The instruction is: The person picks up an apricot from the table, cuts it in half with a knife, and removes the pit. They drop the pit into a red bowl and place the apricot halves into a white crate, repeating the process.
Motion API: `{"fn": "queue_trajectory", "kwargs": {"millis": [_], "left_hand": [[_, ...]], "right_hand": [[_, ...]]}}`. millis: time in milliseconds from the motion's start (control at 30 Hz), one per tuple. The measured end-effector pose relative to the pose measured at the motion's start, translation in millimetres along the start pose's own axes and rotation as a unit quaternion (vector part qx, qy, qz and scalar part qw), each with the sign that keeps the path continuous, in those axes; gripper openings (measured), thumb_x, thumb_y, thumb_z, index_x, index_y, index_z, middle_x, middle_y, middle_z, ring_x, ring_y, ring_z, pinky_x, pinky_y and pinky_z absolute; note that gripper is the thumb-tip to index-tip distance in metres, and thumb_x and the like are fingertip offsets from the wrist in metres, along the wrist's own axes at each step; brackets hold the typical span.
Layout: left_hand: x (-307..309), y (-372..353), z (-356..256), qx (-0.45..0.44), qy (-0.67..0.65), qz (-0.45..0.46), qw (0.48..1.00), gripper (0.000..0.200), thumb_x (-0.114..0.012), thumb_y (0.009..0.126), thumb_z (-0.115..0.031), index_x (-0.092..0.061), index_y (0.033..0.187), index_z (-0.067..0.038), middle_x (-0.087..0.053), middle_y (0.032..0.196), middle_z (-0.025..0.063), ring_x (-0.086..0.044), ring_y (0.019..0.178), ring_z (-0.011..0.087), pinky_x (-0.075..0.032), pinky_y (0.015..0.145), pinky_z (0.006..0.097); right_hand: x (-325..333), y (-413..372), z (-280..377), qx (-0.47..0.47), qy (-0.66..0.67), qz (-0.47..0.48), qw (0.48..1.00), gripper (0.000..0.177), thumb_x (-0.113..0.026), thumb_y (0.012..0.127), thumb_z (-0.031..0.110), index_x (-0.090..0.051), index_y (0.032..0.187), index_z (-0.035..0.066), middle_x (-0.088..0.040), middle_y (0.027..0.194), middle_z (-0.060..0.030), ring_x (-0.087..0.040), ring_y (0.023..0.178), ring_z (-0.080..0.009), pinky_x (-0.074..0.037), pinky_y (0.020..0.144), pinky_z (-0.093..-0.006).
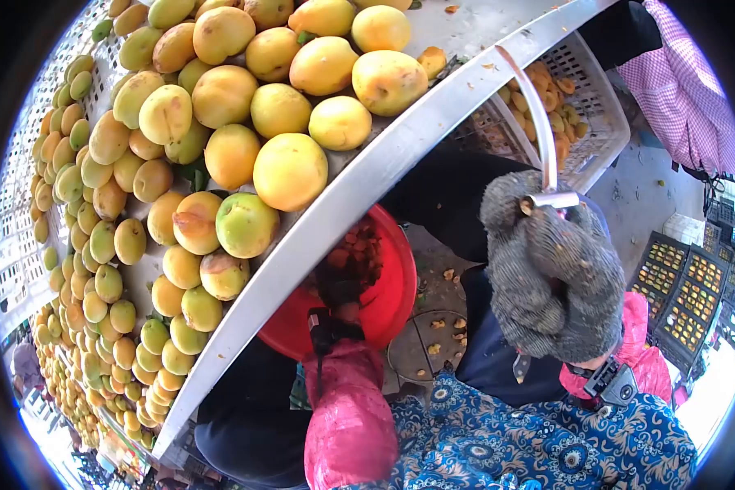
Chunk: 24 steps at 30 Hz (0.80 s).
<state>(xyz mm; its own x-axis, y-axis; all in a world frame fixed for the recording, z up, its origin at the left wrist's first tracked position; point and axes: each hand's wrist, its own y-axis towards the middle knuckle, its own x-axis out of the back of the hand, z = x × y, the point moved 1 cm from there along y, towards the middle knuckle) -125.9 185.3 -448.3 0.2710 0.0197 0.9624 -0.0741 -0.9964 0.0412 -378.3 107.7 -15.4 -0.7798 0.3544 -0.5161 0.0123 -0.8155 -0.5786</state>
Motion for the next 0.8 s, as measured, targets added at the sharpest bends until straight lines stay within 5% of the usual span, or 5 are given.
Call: {"fn": "queue_trajectory", "kwargs": {"millis": [167, 233, 300, 500, 800], "left_hand": [[69.2, -12.2, -18.9, -0.132, 0.114, 0.004, 0.985, 0.05, -0.071, 0.079, -0.032, -0.058, 0.115, 0.0, -0.064, 0.1, 0.0191, -0.064, 0.088, 0.0327, -0.052, 0.077, 0.0435], [164.1, 46.9, -65.7, 0.057, -0.201, 0.009, 0.978, 0.05, -0.074, 0.076, -0.026, -0.057, 0.114, 0.0, -0.065, 0.099, 0.018, -0.065, 0.091, 0.0323, -0.052, 0.081, 0.0414], [245.5, 55.4, -104.0, 0.052, -0.28, 0.032, 0.958, 0.05, -0.075, 0.074, -0.022, -0.057, 0.114, 0.0, -0.066, 0.098, 0.0168, -0.065, 0.092, 0.0309, -0.052, 0.081, 0.0403], [392.2, 28.4, -170.7, -0.037, -0.378, 0.119, 0.917, 0.052, -0.076, 0.068, -0.013, -0.057, 0.114, -0.001, -0.067, 0.099, 0.0112, -0.065, 0.093, 0.0198, -0.051, 0.084, 0.0328], [409.6, -4.0, -288.4, -0.16, -0.458, 0.161, 0.859, 0.052, -0.069, 0.076, -0.009, -0.051, 0.123, 0.003, -0.062, 0.114, 0.0133, -0.061, 0.104, 0.0202, -0.047, 0.093, 0.0315]], "right_hand": [[-8.6, 0.9, 4.2, -0.025, -0.072, -0.028, 0.997, 0.037, -0.059, 0.089, 0.027, -0.054, 0.11, -0.004, -0.049, 0.057, -0.0024, -0.038, 0.035, -0.0069, -0.033, 0.03, -0.022], [-7.7, -4.7, 3.1, -0.001, -0.079, -0.002, 0.997, 0.033, -0.06, 0.089, 0.025, -0.056, 0.106, -0.003, -0.05, 0.059, -0.0025, -0.038, 0.036, -0.0061, -0.033, 0.032, -0.0209], [-3.5, -12.9, 2.3, 0.023, -0.11, 0.021, 0.993, 0.022, -0.062, 0.09, 0.017, -0.059, 0.106, 0.002, -0.056, 0.067, -0.0043, -0.041, 0.039, -0.0055, -0.032, 0.035, -0.0196], [21.1, -61.7, -14.0, 0.062, -0.288, 0.088, 0.952, 0.024, -0.065, 0.088, 0.013, -0.062, 0.109, 0.003, -0.066, 0.087, -0.0033, -0.059, 0.084, -0.0062, -0.05, 0.076, -0.0255], [102.3, -156.8, -10.8, 0.247, -0.173, 0.072, 0.951, 0.037, -0.064, 0.091, 0.021, -0.058, 0.123, 0.003, -0.065, 0.106, -0.0023, -0.055, 0.096, -0.0078, -0.046, 0.087, -0.026]]}}
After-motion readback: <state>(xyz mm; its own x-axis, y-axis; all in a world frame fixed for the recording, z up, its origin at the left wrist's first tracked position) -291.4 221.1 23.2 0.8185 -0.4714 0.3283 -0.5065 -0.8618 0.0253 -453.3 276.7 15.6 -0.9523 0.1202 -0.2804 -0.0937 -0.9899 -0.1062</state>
